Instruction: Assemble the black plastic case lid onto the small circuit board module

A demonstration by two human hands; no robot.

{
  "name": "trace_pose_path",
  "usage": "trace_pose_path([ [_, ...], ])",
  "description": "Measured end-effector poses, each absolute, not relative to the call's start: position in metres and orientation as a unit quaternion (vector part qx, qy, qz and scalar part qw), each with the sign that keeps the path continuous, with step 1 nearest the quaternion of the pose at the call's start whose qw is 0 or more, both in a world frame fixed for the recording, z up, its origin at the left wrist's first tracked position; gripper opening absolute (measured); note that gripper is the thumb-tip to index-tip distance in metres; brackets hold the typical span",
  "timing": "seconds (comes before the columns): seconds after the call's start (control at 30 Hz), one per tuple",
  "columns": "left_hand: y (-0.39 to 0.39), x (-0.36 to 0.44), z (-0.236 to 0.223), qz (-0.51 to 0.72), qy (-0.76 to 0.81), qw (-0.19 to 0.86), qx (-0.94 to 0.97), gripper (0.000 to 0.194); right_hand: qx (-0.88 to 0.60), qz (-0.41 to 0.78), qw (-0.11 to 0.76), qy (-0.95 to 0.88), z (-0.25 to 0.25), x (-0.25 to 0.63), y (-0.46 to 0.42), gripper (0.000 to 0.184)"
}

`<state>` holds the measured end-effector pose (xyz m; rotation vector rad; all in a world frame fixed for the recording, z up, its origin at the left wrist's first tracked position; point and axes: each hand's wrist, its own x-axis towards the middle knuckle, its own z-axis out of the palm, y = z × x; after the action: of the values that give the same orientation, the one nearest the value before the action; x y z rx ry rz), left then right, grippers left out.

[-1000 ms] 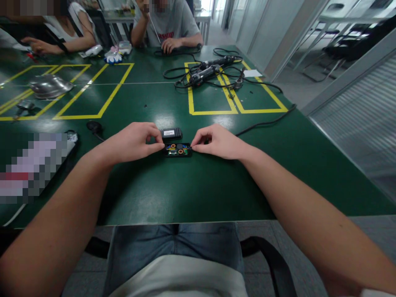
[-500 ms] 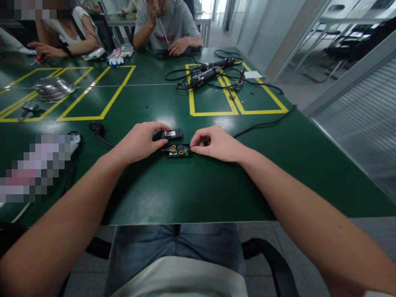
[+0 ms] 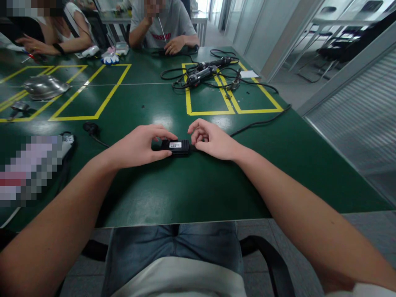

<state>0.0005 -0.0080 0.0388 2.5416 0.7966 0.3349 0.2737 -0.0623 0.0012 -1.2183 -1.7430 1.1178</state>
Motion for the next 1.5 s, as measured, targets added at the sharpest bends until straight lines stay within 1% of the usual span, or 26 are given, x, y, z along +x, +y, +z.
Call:
trace_pose_path([
  [0.07, -0.0085, 0.0008, 0.0387, 0.107, 0.291, 0.225, 0.924, 0.043, -0.475, 0.423, 0.351, -0.687, 0.0025, 0.2735, -0.0633, 0.042],
  [0.2, -0.0073, 0.0005, 0.0375, 0.099, 0.302, 0.232, 0.919, 0.043, -0.479, 0.375, 0.317, -0.728, 0.006, 0.2721, -0.0659, 0.038],
  [0.33, -0.0067, 0.0001, 0.0374, 0.098, 0.301, 0.237, 0.919, 0.042, -0.492, 0.33, 0.286, -0.753, 0.0082, 0.2696, -0.0676, 0.04],
  [0.5, -0.0067, -0.0003, 0.0378, 0.091, 0.303, 0.237, 0.918, 0.041, -0.503, 0.312, 0.289, -0.753, 0.0072, 0.268, -0.0679, 0.042],
  [0.73, -0.0066, 0.0004, 0.0377, 0.088, 0.303, 0.235, 0.919, 0.041, -0.507, 0.297, 0.284, -0.758, 0.0063, 0.2683, -0.0694, 0.038],
  [1.5, -0.0076, 0.0018, 0.0361, 0.081, 0.303, 0.223, 0.923, 0.043, -0.505, 0.303, 0.278, -0.759, 0.0075, 0.2663, -0.0708, 0.037],
])
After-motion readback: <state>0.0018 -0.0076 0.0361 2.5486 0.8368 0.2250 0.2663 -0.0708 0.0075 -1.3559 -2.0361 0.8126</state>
